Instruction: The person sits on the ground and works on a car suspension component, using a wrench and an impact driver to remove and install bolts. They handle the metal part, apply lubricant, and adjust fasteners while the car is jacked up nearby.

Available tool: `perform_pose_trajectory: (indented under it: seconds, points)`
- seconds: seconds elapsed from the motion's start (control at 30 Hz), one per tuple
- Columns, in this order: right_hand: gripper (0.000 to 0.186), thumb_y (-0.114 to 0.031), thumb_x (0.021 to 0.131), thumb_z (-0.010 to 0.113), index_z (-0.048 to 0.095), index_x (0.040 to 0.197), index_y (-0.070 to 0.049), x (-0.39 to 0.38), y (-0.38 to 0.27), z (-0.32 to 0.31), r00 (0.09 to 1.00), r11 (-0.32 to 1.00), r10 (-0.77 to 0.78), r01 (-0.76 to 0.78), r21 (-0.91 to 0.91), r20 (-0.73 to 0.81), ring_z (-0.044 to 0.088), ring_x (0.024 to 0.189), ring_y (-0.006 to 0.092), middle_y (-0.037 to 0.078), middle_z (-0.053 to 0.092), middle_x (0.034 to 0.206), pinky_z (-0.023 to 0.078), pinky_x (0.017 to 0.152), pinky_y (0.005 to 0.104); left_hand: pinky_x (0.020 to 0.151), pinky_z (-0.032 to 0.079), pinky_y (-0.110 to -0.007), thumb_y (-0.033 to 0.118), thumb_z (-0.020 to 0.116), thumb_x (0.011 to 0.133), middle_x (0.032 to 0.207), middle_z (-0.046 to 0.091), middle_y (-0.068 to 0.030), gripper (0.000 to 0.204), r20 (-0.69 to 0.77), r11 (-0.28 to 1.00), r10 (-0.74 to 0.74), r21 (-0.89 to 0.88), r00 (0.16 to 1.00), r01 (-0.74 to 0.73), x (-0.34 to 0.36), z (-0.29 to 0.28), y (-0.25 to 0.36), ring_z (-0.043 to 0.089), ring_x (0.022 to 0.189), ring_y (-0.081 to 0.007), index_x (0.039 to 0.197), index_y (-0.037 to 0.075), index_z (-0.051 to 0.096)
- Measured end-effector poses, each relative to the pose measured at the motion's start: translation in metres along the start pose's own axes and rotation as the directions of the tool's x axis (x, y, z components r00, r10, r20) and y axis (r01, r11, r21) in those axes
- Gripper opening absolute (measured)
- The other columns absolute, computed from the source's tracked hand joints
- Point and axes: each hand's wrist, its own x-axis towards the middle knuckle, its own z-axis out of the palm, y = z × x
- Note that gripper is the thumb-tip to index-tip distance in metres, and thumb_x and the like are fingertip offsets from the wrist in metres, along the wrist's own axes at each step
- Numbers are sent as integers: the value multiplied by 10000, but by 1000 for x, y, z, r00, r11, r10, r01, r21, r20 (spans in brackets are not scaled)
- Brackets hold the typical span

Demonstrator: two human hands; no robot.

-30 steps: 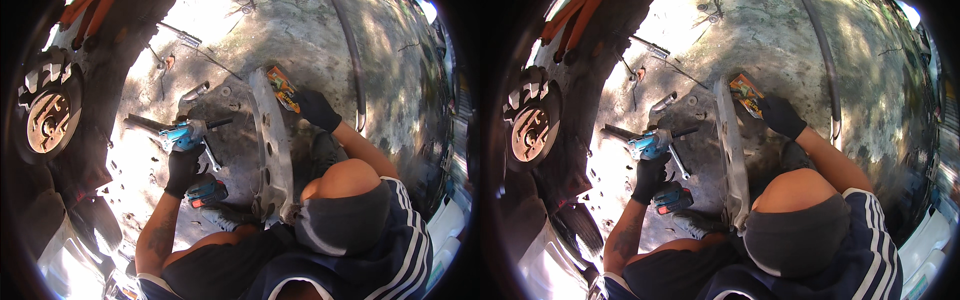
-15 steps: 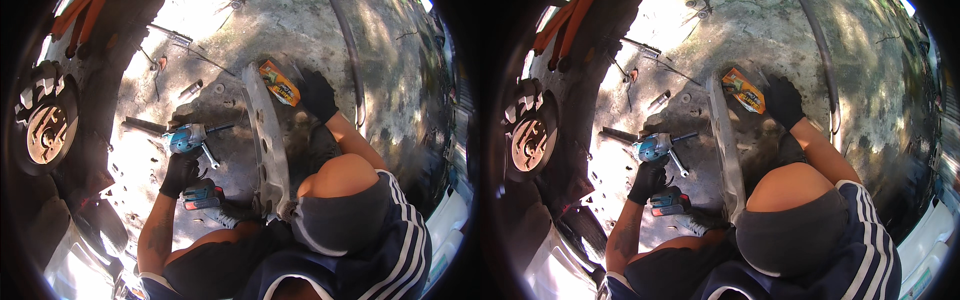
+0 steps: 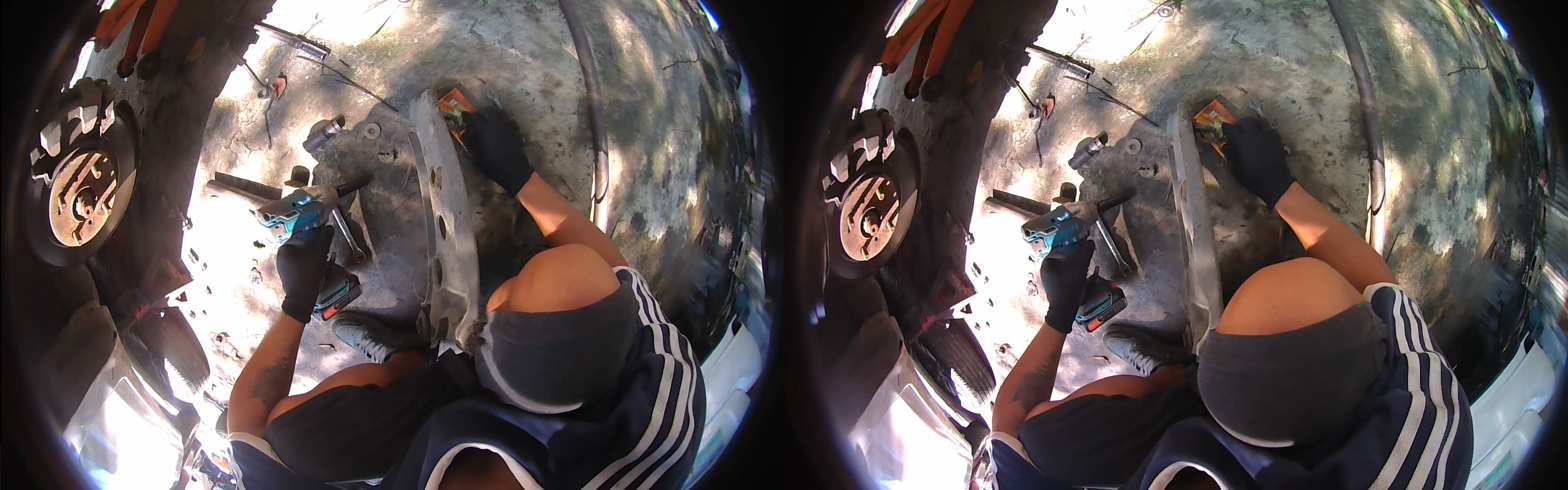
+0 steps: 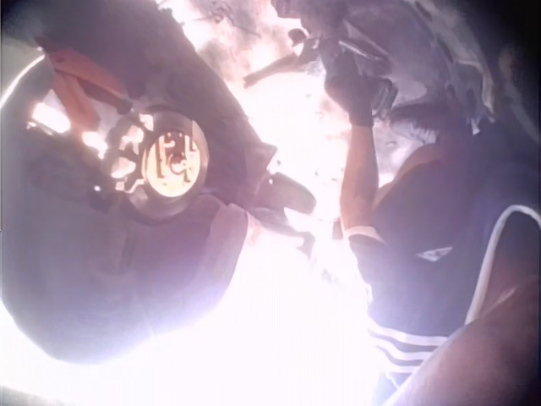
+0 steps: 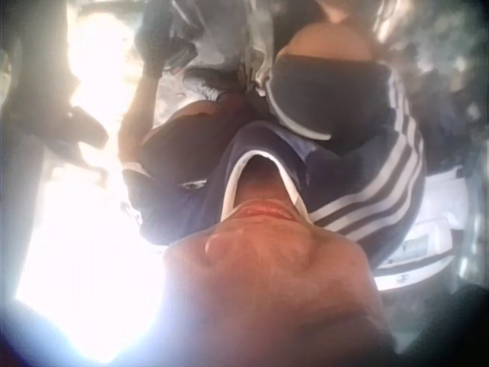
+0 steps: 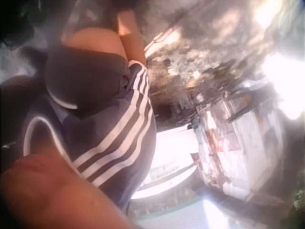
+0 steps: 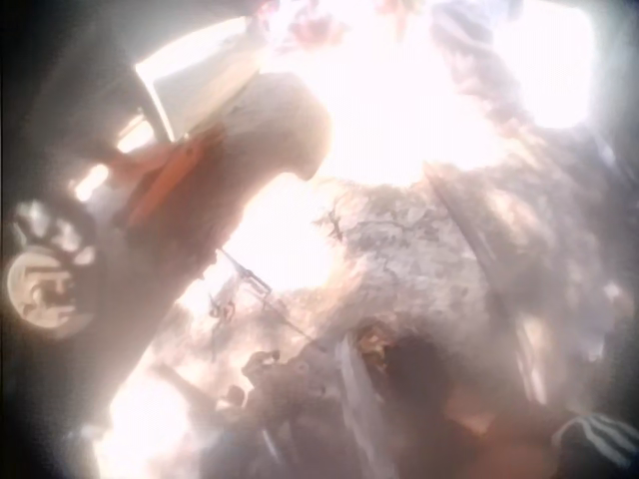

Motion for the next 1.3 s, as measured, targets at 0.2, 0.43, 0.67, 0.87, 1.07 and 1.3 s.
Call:
perform_pose_trajectory:
  seconds: [0.2, 0.43, 0.67, 0.87, 1.07, 1.3]
  points:
    - [97, -115, 810, 607, 644, 901, -110, 5, 9, 8, 1000, 999, -23, 23, 33, -16, 586, 839, 345, 125, 593, 829, 471, 729, 457, 521, 480, -323, 371, 754, 816, 709, 691, -146, 369, 68, 984, -148, 109, 987, 140, 15, -14, 2, 661, 560, -232, 865, 8, 711]
    - [42, -93, 815, 596, 616, 851, -96, 10, 12, 15, 999, 999, -51, 51, 16, -15, 585, 834, 336, 125, 586, 837, 475, 735, 450, 495, 458, -340, 376, 748, 819, 614, 637, -59, 381, 9, 995, -85, 55, 996, 84, 8, -8, -7, 586, 490, -141, 816, -1, 692]
    - [78, -85, 805, 606, 594, 882, -90, 7, 16, 13, 998, 998, -63, 63, 19, -6, 586, 855, 339, 122, 582, 847, 484, 748, 445, 554, 461, -318, 243, 692, 849, 707, 637, -53, 319, 227, 954, -290, 140, 930, 263, 19, -21, -16, 589, 572, -150, 1147, 135, 653]
    - [88, -91, 805, 617, 590, 888, -81, 8, 18, -4, 983, 996, 11, -27, 87, 185, 593, 840, 346, 137, 586, 870, 491, 756, 445, 541, 444, -293, 114, 594, 903, 734, 533, -7, 400, 312, 997, -26, 75, 950, 2, 13, -14, -85, 531, 606, -110, 1299, 154, 552]
    - [94, -100, 800, 631, 610, 871, -42, -6, 51, -30, 984, 917, -25, -47, 395, 176, 601, 813, 343, 153, 593, 850, 489, 728, 425, 487, 391, -237, 219, 620, 948, 694, 514, 29, 192, 319, 860, -282, -333, 905, 386, 20, -14, -59, 503, 553, -76, 1065, 67, 642]
    - [169, -104, 827, 663, 634, 961, -4, -9, 57, -39, 987, 845, 8, -91, 526, 158, 633, 830, 306, 153, 628, 913, 496, 752, 363, 513, 429, -240, 289, 678, 911, 702, 577, 7, 261, 280, 747, -411, -442, 868, 497, 25, -23, -36, 542, 585, -78, 908, 29, 692]
